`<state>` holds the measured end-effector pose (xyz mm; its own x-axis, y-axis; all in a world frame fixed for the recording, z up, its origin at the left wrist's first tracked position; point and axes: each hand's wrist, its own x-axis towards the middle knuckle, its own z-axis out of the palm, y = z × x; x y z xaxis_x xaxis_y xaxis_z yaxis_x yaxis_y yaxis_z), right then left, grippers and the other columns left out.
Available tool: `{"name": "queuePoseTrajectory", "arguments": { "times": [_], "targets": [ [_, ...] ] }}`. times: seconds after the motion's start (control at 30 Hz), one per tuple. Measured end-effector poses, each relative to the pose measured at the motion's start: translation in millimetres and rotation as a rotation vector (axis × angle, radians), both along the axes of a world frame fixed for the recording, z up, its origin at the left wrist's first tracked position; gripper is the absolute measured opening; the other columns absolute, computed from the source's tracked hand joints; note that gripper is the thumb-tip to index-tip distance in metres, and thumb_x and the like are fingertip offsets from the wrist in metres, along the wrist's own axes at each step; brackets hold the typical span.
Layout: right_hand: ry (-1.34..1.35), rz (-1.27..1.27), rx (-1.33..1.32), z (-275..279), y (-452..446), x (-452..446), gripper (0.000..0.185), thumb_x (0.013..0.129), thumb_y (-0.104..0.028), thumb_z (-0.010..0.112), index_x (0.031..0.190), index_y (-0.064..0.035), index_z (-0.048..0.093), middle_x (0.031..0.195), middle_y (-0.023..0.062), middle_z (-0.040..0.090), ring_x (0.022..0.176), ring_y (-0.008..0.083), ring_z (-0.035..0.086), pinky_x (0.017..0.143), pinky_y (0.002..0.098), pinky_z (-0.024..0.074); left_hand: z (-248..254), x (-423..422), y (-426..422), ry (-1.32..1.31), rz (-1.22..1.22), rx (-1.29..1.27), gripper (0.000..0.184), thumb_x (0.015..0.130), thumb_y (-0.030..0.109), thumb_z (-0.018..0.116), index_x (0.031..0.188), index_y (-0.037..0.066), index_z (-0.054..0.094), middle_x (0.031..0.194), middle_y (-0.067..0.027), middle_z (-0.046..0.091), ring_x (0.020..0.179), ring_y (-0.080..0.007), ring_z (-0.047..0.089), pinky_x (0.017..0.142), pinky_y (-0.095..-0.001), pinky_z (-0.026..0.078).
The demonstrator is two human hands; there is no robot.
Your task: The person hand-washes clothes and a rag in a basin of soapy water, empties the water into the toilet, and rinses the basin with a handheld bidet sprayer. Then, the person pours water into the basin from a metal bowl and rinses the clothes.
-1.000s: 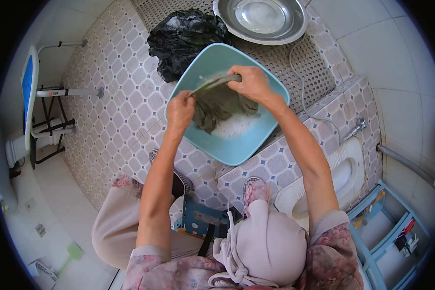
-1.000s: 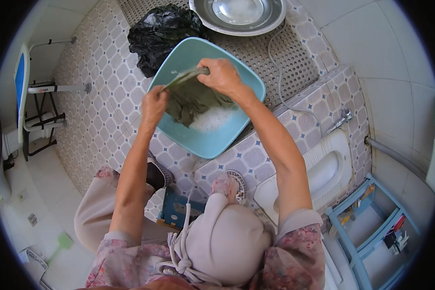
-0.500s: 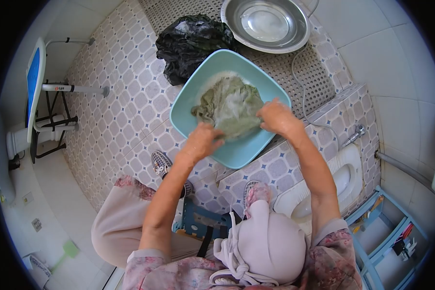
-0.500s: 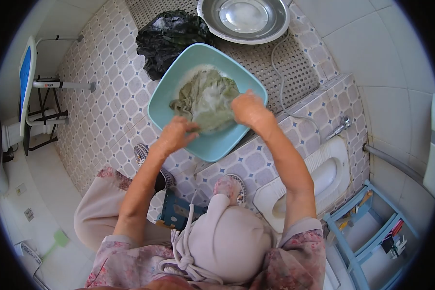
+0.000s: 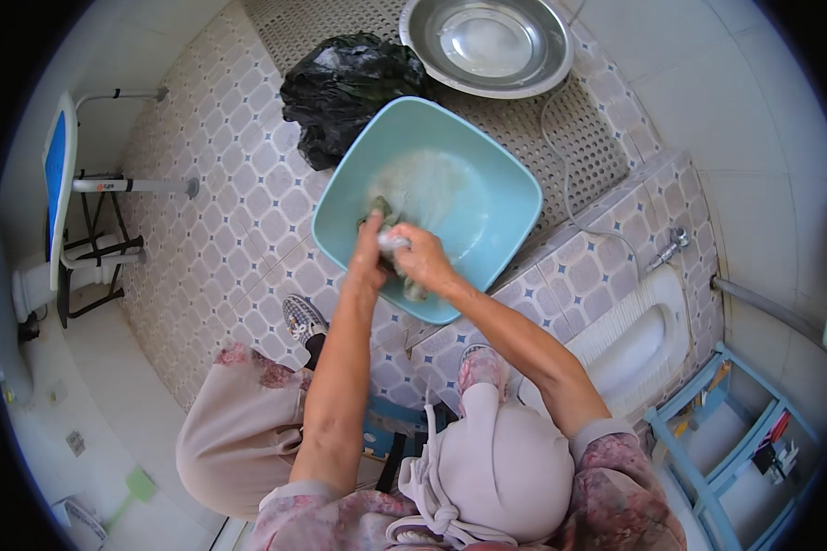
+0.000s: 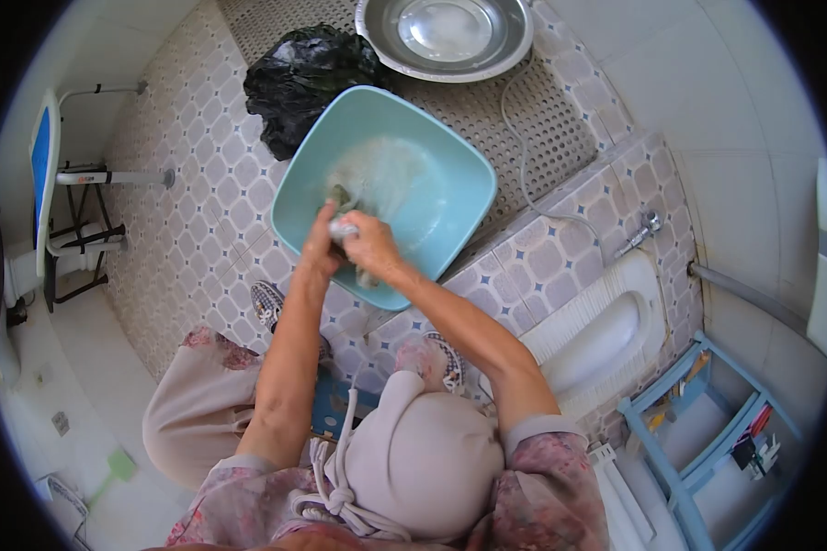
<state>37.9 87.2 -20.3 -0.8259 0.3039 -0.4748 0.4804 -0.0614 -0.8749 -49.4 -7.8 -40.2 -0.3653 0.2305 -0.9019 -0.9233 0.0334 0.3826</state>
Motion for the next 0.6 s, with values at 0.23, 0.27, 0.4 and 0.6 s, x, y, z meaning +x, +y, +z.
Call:
{"name": "queuePoseTrajectory", "arguments": {
  "times": [0.23,0.27,0.4,0.6],
  "targets": [
    [0.362,0.179,0.423,76,-38,1,0.027,0.079,-0.024,0.061,0.098,-0.0052,0.064,0.092,0.0209,0.067,0.081,0.0404,0.067,0.076,0.0457,0.0535,-37,-2,-35,0.380,-0.202,0.603,0.032,0.094,0.031,0.058,0.113,0.006,0.059,0.105,-0.0127,0.066,0.094,-0.0254,0.065,0.084,-0.0392,0.055],
    [0.316,0.280,0.532,83,-37,0,0.027,0.083,-0.029,0.062,0.097,-0.0058,0.061,0.092,0.0195,0.066,0.077,0.0406,0.066,0.070,0.0459,0.0542,-41,4,-37,0.347,-0.118,0.666,0.031,0.095,0.030,0.057,0.114,0.006,0.059,0.106,-0.0126,0.066,0.095,-0.0255,0.065,0.084,-0.0390,0.055],
    [0.287,0.209,0.725,51,-33,-12,0.025,0.087,-0.030,0.059,0.090,-0.0054,0.063,0.083,0.0191,0.067,0.074,0.0382,0.067,0.066,0.0478,0.0545,-85,12,-42,0.182,0.146,0.720,0.028,0.097,0.027,0.053,0.116,0.007,0.060,0.112,-0.0123,0.065,0.100,-0.0259,0.064,0.085,-0.0383,0.055],
    [-0.077,0.061,0.639,-32,32,-25,0.029,0.088,-0.029,0.055,0.081,-0.0034,0.066,0.078,0.0261,0.066,0.072,0.0425,0.067,0.067,0.0515,0.0542,-9,32,26,-0.019,0.110,0.310,0.031,0.099,0.028,0.049,0.120,0.008,0.060,0.115,-0.0121,0.065,0.102,-0.0262,0.064,0.087,-0.0394,0.054]
  ]
}}
